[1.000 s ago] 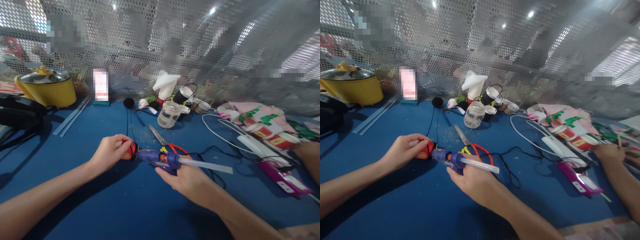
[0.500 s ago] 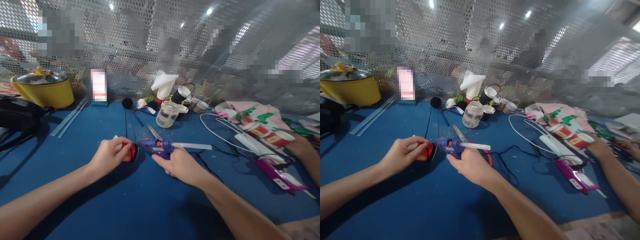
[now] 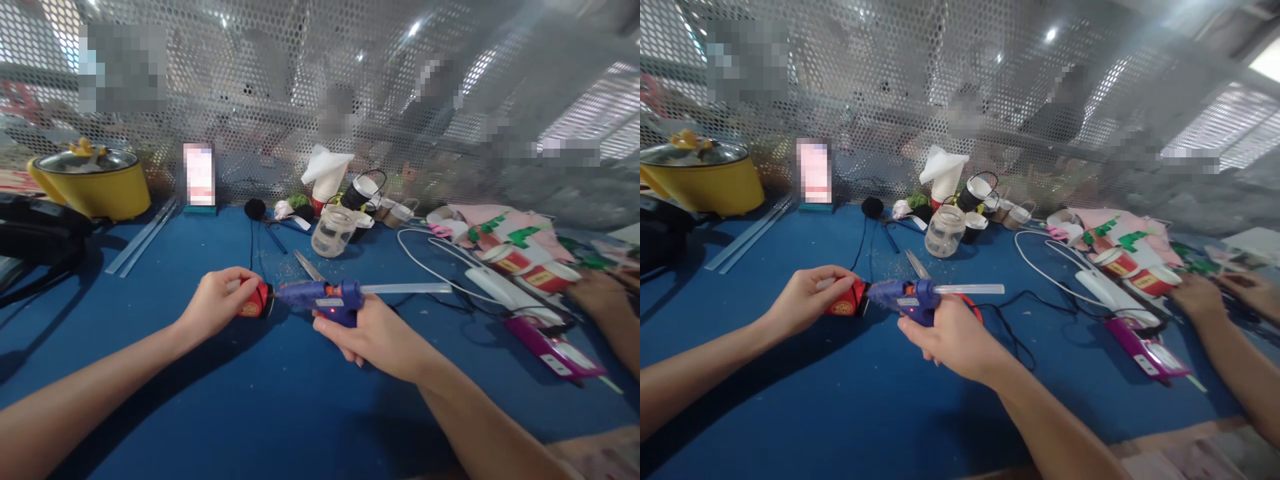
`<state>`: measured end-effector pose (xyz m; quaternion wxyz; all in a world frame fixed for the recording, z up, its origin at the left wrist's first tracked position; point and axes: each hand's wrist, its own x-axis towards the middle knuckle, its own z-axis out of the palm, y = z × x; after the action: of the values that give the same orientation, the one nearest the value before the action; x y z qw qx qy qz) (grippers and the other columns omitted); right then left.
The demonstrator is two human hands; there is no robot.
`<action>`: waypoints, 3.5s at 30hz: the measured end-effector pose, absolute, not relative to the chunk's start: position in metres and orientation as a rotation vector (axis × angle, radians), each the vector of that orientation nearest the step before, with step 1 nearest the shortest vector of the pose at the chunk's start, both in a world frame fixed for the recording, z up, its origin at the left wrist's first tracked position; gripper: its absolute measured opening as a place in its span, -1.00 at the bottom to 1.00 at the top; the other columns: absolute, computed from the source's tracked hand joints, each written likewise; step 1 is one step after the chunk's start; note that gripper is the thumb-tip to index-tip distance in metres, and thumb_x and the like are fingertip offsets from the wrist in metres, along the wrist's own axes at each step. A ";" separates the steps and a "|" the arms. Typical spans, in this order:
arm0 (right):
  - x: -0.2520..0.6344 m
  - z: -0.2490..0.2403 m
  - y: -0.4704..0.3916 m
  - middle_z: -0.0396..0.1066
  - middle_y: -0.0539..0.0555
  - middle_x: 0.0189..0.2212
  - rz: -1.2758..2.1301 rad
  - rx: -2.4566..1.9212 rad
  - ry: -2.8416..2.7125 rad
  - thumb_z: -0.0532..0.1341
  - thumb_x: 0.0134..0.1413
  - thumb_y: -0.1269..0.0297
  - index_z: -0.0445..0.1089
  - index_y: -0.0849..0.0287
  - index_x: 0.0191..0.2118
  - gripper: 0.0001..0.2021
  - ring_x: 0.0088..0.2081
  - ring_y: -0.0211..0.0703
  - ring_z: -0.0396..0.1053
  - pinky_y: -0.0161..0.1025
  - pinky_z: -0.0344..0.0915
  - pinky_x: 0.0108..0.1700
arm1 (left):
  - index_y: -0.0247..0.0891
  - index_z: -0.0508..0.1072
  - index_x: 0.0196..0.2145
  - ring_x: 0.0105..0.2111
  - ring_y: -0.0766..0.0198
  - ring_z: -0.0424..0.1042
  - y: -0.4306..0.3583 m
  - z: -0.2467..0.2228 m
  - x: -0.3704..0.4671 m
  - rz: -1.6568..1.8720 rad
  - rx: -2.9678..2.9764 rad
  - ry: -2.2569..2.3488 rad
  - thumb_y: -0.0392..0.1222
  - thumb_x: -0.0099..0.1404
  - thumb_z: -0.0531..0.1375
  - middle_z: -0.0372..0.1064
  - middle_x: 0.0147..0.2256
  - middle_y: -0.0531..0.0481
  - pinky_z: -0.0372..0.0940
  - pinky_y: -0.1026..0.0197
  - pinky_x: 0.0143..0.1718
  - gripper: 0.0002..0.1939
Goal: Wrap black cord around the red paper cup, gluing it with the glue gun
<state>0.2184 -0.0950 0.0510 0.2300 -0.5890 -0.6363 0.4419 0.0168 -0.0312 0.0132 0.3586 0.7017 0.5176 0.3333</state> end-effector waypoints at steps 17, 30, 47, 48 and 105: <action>0.281 0.060 0.030 0.32 0.00 -0.70 1.135 -1.469 -1.017 0.16 -0.03 0.40 0.30 0.29 -0.57 -0.85 -0.70 -0.42 0.22 -0.48 0.20 -0.67 | -0.32 0.44 -0.37 -0.45 0.24 0.40 -0.034 0.012 0.016 0.974 1.935 1.296 -0.04 0.14 0.05 0.44 -0.47 -0.05 0.26 0.30 -0.48 -0.70; 0.293 0.067 0.030 0.39 0.10 -0.69 1.300 -1.582 -0.943 -0.03 0.10 0.06 0.32 0.31 -0.50 -0.59 -0.69 -0.33 0.32 -0.41 0.33 -0.65 | -0.32 0.44 -0.38 -0.49 0.27 0.36 -0.037 0.019 0.016 0.955 1.987 1.290 -0.08 0.15 0.04 0.41 -0.50 -0.01 0.23 0.31 -0.49 -0.72; 0.278 0.058 0.026 0.32 -0.01 -0.68 0.795 -1.714 -1.126 0.05 0.07 0.42 0.23 0.25 -0.57 -0.78 -0.67 -0.39 0.29 -0.36 0.35 -0.52 | -0.30 0.44 -0.39 -0.50 0.29 0.34 -0.035 0.016 0.015 0.966 1.959 1.263 -0.07 0.14 0.05 0.42 -0.50 0.00 0.20 0.32 -0.48 -0.73; 0.280 0.058 0.026 0.32 0.01 -0.67 0.758 -1.744 -1.150 0.05 0.07 0.39 0.23 0.25 -0.58 -0.78 -0.66 -0.35 0.30 -0.32 0.35 -0.52 | -0.31 0.44 -0.39 -0.50 0.29 0.34 -0.035 0.016 0.015 0.967 1.956 1.265 -0.07 0.14 0.05 0.41 -0.51 0.00 0.20 0.32 -0.50 -0.73; 0.186 0.029 -0.017 0.31 -0.03 -0.55 0.931 -1.204 -1.623 0.10 -0.02 0.23 0.29 0.23 -0.53 -0.81 -0.52 -0.35 0.19 -0.35 0.11 -0.42 | -0.32 0.44 -0.34 -0.46 0.30 0.37 -0.048 0.015 0.021 0.990 1.886 1.148 -0.10 0.12 0.10 0.43 -0.42 -0.06 0.25 0.33 -0.46 -0.75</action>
<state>0.1856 -0.0173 0.0287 0.4424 -0.4854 -0.6541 0.3753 0.0209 -0.0481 0.0153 0.3531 0.7292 0.4439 0.3829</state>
